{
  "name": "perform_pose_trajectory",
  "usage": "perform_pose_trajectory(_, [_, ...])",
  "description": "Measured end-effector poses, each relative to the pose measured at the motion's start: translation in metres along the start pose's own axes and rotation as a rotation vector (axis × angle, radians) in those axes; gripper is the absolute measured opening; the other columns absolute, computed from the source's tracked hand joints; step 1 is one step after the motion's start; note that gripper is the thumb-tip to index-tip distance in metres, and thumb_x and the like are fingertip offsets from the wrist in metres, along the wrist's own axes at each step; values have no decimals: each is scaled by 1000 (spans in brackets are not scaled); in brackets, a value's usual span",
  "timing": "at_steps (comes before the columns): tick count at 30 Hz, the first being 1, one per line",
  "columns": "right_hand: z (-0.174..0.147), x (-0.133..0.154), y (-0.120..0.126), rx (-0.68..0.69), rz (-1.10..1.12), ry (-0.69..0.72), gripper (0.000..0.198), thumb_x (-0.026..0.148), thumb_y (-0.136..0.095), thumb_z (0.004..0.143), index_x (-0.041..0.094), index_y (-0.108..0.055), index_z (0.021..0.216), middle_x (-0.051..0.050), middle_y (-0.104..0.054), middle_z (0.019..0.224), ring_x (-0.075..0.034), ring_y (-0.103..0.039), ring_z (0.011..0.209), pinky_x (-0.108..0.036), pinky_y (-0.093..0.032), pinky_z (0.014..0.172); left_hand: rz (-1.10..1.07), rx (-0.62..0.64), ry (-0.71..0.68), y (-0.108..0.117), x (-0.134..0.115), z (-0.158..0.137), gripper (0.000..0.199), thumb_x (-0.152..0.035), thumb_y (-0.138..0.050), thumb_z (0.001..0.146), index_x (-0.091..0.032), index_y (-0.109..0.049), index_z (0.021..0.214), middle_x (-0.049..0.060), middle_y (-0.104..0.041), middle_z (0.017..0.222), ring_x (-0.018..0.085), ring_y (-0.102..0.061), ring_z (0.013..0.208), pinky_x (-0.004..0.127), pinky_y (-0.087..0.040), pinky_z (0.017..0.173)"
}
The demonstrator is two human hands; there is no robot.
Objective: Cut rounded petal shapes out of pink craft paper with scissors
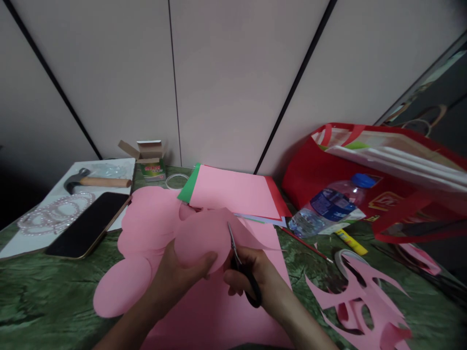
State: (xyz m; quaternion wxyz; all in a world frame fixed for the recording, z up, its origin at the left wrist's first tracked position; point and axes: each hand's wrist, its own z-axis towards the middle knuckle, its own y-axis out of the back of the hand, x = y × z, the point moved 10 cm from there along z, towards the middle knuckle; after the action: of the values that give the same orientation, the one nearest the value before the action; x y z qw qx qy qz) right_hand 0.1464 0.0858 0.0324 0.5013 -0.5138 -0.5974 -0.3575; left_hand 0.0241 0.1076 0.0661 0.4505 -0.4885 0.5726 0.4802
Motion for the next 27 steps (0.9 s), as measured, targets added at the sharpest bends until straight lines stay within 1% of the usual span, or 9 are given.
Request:
perform_pose_trajectory(5, [0, 2, -1, 14, 14, 18, 31, 41, -70, 61, 14, -54, 63, 7, -48, 48, -7, -47, 42, -19, -38, 42, -5, -22, -16, 2, 2, 1, 19, -34, -67, 59, -17, -57, 59, -4, -53, 41, 12, -48, 41, 22, -40, 42])
perform_pose_trajectory(8, [0, 2, 0, 7, 5, -2, 31, 41, -70, 59, 15, -52, 62, 7, -47, 47, -7, -46, 41, -19, -38, 41, 7, -40, -33, 6, 4, 3, 20, -34, -67, 59, -17, -56, 56, -4, -52, 41, 12, -48, 42, 21, -41, 42])
perform_pose_trajectory(11, [1, 0, 1, -4, 8, -20, 32, 41, -69, 58, 15, -51, 61, 7, -46, 45, -7, -46, 40, -19, -38, 40, 41, -25, -52, 8, 10, 8, 22, -35, -67, 60, -16, -57, 57, -3, -55, 43, 12, -51, 43, 21, -41, 41])
perform_pose_trajectory(14, [0, -1, 1, 1, 14, -15, 30, 40, -68, 60, 15, -51, 61, 8, -45, 45, -7, -45, 40, -20, -39, 42, 54, 3, -98, 8, 12, 13, 22, -36, -65, 64, -16, -57, 59, -3, -56, 45, 12, -53, 45, 21, -43, 43])
perform_pose_trajectory(17, [-1, -3, 0, 8, 24, -18, 28, 39, -66, 62, 15, -51, 61, 8, -44, 45, -7, -46, 40, -20, -40, 43, 23, -5, -128, 9, 10, 12, 22, -38, -62, 69, -16, -60, 64, -1, -61, 54, 14, -57, 52, 21, -46, 46])
perform_pose_trajectory(21, [-2, -6, -5, 26, 41, -35, 26, 36, -67, 62, 15, -51, 61, 8, -44, 44, -7, -45, 40, -20, -40, 44, -11, -75, -71, 14, 8, 8, 28, -42, -61, 68, -15, -62, 75, 3, -67, 68, 19, -61, 65, 25, -49, 54])
perform_pose_trajectory(22, [-2, -6, -6, 28, 45, -38, 27, 37, -67, 62, 15, -52, 62, 8, -44, 44, -7, -45, 39, -20, -39, 43, 1, -88, -54, 15, 8, 7, 28, -43, -62, 66, -15, -61, 73, 3, -67, 67, 19, -62, 64, 25, -49, 53])
perform_pose_trajectory(24, [-1, -6, -6, 28, 56, -40, 27, 38, -67, 62, 14, -54, 65, 7, -45, 46, -7, -45, 39, -21, -40, 44, 47, -92, -39, 14, 7, 6, 26, -42, -65, 62, -16, -60, 63, 3, -65, 58, 19, -60, 58, 25, -48, 50])
perform_pose_trajectory(27, [0, -4, -7, 54, 76, -10, 28, 40, -66, 65, 14, -58, 73, 7, -46, 50, -8, -48, 44, -23, -42, 49, 108, -69, -32, 11, 7, 6, 29, -42, -65, 60, -18, -54, 49, 0, -58, 46, 17, -56, 47, 25, -45, 45])
